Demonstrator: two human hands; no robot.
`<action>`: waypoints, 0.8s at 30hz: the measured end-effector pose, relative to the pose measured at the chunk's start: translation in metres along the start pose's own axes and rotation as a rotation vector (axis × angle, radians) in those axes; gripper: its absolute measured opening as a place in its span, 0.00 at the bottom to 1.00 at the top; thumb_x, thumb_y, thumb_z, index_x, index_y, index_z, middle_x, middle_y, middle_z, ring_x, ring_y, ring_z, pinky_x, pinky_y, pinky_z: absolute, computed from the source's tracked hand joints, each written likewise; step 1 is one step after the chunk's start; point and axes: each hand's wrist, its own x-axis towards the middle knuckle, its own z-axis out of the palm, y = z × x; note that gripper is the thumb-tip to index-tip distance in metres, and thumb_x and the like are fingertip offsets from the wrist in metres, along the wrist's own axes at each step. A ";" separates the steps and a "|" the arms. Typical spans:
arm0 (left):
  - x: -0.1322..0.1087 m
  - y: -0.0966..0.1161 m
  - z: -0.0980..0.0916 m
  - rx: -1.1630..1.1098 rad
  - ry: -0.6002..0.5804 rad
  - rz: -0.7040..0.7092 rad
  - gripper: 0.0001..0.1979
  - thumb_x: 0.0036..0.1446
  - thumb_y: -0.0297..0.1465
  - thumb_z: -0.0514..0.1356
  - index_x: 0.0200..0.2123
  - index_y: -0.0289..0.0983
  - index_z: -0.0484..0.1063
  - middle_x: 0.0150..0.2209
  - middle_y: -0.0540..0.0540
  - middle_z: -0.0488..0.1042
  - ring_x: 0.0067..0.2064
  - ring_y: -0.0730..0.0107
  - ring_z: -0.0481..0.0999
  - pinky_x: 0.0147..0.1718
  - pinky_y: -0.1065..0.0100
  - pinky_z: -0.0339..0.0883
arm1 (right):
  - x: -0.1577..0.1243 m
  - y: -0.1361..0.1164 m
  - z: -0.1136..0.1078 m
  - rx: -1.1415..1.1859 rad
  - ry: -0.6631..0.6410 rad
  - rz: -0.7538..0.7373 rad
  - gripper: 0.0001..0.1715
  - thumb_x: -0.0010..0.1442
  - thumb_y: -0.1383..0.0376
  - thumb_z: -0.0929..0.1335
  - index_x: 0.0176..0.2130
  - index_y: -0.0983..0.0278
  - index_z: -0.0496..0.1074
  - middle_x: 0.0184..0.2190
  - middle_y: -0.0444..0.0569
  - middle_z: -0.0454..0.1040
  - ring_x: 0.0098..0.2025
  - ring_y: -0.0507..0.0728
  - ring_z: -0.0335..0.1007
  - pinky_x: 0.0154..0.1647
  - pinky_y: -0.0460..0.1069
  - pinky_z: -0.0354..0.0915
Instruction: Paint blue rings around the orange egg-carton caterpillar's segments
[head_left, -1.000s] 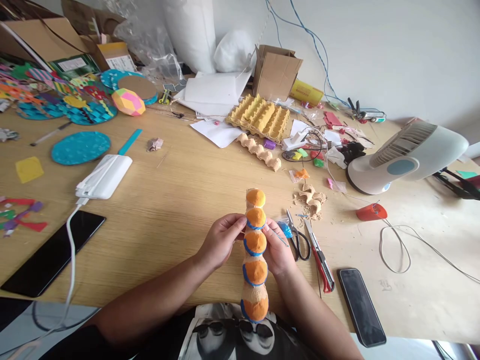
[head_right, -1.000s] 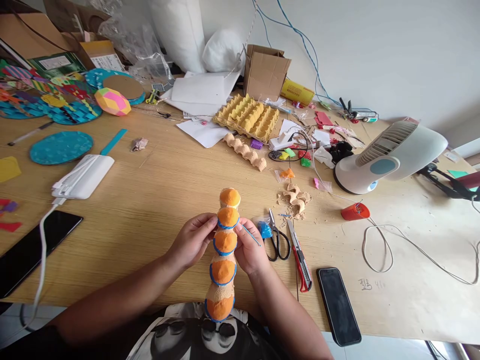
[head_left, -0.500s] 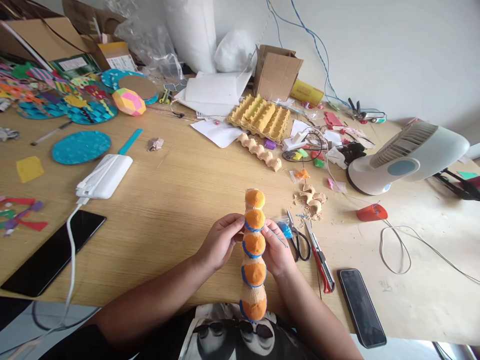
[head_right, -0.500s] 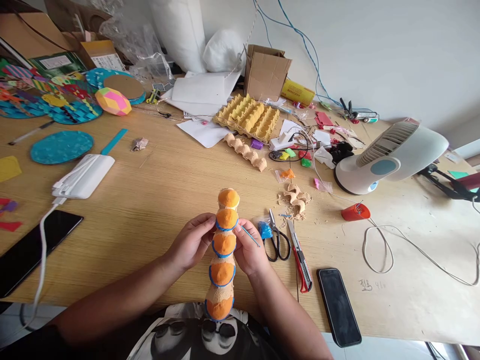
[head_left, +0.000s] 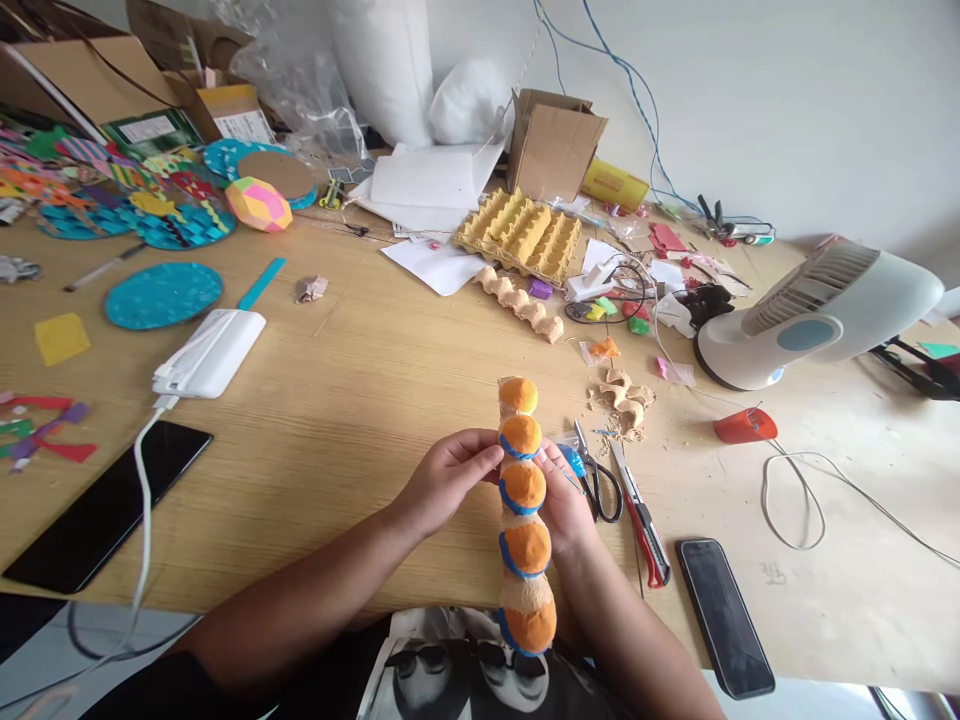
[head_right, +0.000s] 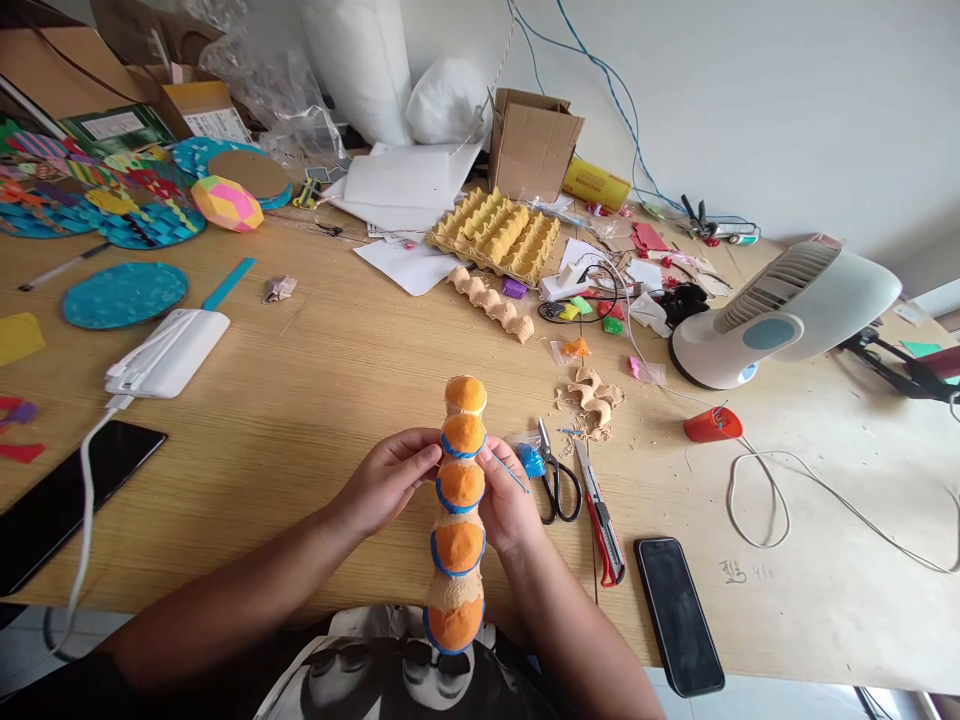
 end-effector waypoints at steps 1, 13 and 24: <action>0.000 -0.001 -0.001 0.025 -0.011 0.005 0.15 0.59 0.40 0.71 0.45 0.36 0.83 0.39 0.43 0.83 0.41 0.63 0.80 0.42 0.65 0.75 | 0.000 0.000 0.000 0.002 -0.002 -0.001 0.10 0.55 0.57 0.79 0.35 0.56 0.79 0.32 0.43 0.81 0.31 0.55 0.74 0.36 0.51 0.70; 0.001 -0.006 -0.007 0.078 0.006 -0.005 0.11 0.60 0.38 0.71 0.41 0.37 0.83 0.36 0.45 0.82 0.37 0.68 0.78 0.39 0.68 0.74 | -0.005 -0.001 0.006 0.026 0.009 0.004 0.13 0.53 0.60 0.80 0.35 0.59 0.78 0.31 0.43 0.82 0.31 0.55 0.76 0.35 0.50 0.74; 0.000 -0.003 -0.005 0.036 -0.015 -0.013 0.12 0.58 0.39 0.72 0.39 0.36 0.83 0.33 0.46 0.81 0.35 0.69 0.77 0.37 0.69 0.73 | -0.006 -0.002 0.007 0.019 -0.001 0.009 0.15 0.52 0.58 0.81 0.35 0.60 0.78 0.30 0.41 0.81 0.30 0.52 0.75 0.33 0.48 0.72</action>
